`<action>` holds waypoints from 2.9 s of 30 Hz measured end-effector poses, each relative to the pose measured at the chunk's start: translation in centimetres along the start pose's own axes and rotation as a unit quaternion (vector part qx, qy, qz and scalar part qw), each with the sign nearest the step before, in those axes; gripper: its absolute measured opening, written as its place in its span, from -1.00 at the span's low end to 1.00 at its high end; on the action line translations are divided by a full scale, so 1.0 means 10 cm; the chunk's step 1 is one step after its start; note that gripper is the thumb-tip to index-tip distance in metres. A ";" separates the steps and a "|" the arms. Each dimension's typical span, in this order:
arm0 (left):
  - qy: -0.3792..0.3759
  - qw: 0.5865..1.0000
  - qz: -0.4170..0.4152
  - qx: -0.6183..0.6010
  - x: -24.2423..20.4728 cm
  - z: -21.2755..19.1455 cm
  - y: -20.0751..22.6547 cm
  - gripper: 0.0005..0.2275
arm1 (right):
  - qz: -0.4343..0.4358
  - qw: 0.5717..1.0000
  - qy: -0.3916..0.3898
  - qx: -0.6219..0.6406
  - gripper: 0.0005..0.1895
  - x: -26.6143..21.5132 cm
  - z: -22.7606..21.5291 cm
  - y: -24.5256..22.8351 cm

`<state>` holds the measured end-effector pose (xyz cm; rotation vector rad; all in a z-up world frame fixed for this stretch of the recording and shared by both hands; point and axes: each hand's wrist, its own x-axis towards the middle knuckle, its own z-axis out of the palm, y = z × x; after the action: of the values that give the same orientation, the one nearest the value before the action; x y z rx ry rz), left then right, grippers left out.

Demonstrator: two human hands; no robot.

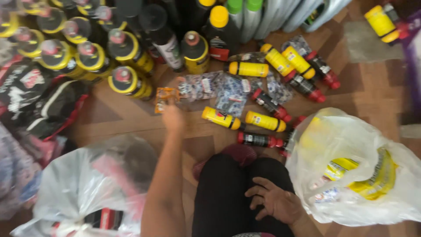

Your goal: The person sits on the floor and packs various items into a white plastic bag. They handle yellow tubes, small plastic-wrapped parts, and boxes, placing them one by one into the bag while surrounded by bottles and other supplies.

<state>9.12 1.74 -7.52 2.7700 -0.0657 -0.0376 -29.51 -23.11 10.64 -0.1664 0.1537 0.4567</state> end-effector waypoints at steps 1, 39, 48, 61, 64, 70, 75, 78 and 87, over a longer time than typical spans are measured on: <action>-0.007 1.000 0.003 -0.004 0.03 -0.07 -0.02 -0.47 | -0.004 1.000 0.007 0.000 -0.04 -0.01 0.01 0.02; -0.200 0.866 0.208 -0.408 -3.30 -2.78 1.73 -0.74 | -0.150 0.970 0.190 -0.005 -0.38 -0.31 -0.13 0.62; -0.100 0.847 0.409 -0.324 -3.60 -2.76 1.90 -0.50 | -0.136 0.981 0.132 0.050 -0.27 -0.17 0.41 0.65; -0.123 0.815 0.217 -0.524 -3.04 -2.47 1.61 -0.80 | -0.270 0.899 0.282 -0.200 -0.70 -0.32 0.79 0.58; -0.219 0.742 -0.026 -0.633 -3.12 -2.32 1.50 -0.74 | -0.286 0.885 0.297 -0.217 -0.70 -0.34 0.76 0.54; -0.354 0.614 0.009 -0.705 -3.52 -2.00 1.36 -0.67 | -0.384 0.597 0.273 -0.649 -0.69 -0.40 1.13 0.46; -0.361 0.657 -0.015 -0.662 -3.51 -2.22 1.38 -0.76 | -0.266 0.709 0.273 -0.594 -0.69 -0.65 1.39 0.47; -0.406 0.704 0.026 -0.582 -3.51 -2.28 1.45 -0.71 | -0.281 0.691 0.264 -0.611 -0.80 -0.84 1.35 0.41; -0.436 0.683 0.000 -0.586 -3.39 -2.08 1.50 -0.81 | -0.353 0.619 0.324 -0.622 -0.83 -1.66 1.20 -0.11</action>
<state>-24.65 -3.01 17.93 1.2459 -0.1973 -1.0088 -42.43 -28.86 25.52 -1.7426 0.4434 -0.4188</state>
